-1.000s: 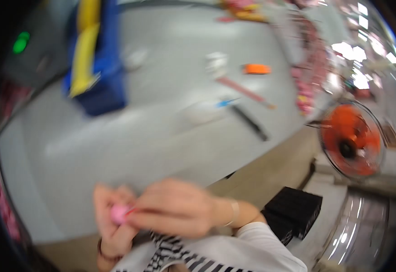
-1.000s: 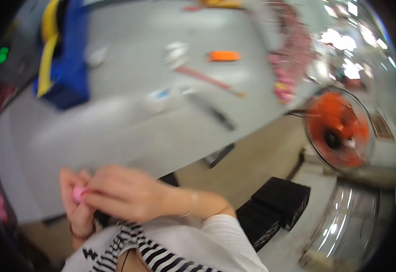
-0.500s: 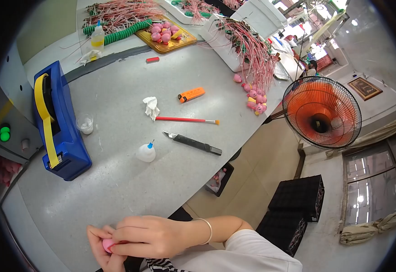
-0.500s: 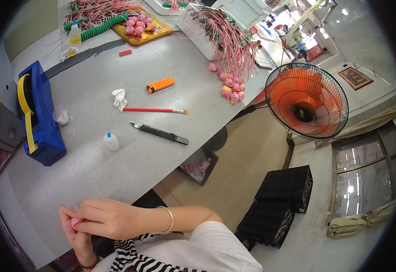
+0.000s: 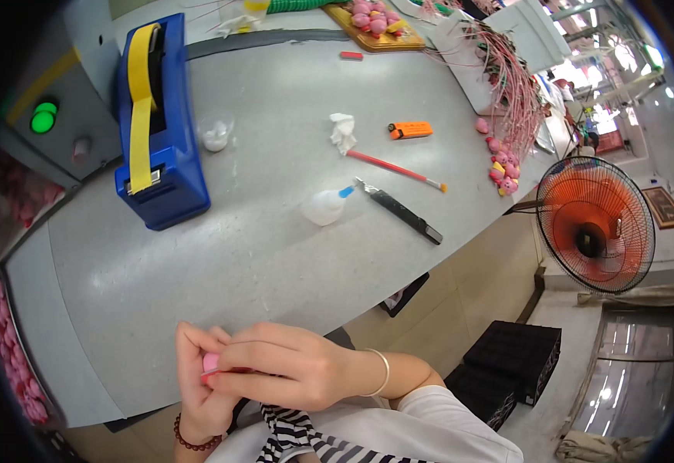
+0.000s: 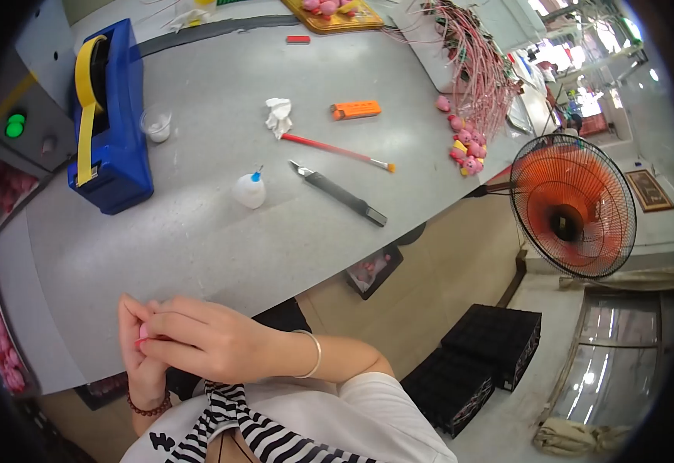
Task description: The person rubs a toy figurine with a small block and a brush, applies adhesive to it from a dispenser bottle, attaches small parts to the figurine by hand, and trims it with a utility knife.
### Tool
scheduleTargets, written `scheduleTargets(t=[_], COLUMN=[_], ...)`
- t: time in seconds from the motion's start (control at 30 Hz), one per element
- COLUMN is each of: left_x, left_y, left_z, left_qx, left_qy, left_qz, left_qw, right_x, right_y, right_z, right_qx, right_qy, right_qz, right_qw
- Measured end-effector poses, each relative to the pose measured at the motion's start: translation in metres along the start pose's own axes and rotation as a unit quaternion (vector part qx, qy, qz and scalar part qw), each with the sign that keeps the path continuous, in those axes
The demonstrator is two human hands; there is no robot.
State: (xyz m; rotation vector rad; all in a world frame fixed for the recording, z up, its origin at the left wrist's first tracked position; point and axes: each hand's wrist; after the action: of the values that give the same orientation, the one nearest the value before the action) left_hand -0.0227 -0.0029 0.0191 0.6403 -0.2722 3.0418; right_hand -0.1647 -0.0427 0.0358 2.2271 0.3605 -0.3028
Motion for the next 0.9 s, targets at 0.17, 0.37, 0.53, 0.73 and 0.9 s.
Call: scheduleTargets(t=[0.17,0.37,0.53,0.73,0.9], left_x=[-0.003,-0.019,-0.016,-0.021,-0.022], left_y=[0.002,0.004,0.006,0.006,0.008], left_z=[-0.005,0.003,-0.002,-0.003,-0.004], left_qx=[0.026,0.019,0.045,0.064,0.070], left_qy=[-0.002,-0.059,-0.004,-0.027,-0.017], left_qz=[-0.033,-0.014,-0.007,-0.028,-0.044], left_qw=[0.999,0.998,0.999,0.997,0.996], right_x=[-0.002,-0.022,-0.033,-0.040,-0.129], right_y=[0.001,-0.017,-0.024,-0.020,-0.012], right_z=[-0.002,0.014,0.024,0.027,0.057], right_qx=[0.030,0.106,0.117,0.113,0.112], right_qy=[-0.010,-0.131,-0.235,-0.318,-0.542], right_qz=[-0.029,-0.016,0.045,0.060,0.101], right_qw=[0.999,0.986,0.964,0.939,0.827])
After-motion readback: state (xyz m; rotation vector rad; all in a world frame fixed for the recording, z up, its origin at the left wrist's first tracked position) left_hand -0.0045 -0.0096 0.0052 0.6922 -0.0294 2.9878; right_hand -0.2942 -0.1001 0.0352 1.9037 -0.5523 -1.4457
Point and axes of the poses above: each hand's wrist, its own y-axis towards the middle knuckle, its own x-axis out of the palm, z = x × y, and after that the axes turned 7 degrees about z, right-handed
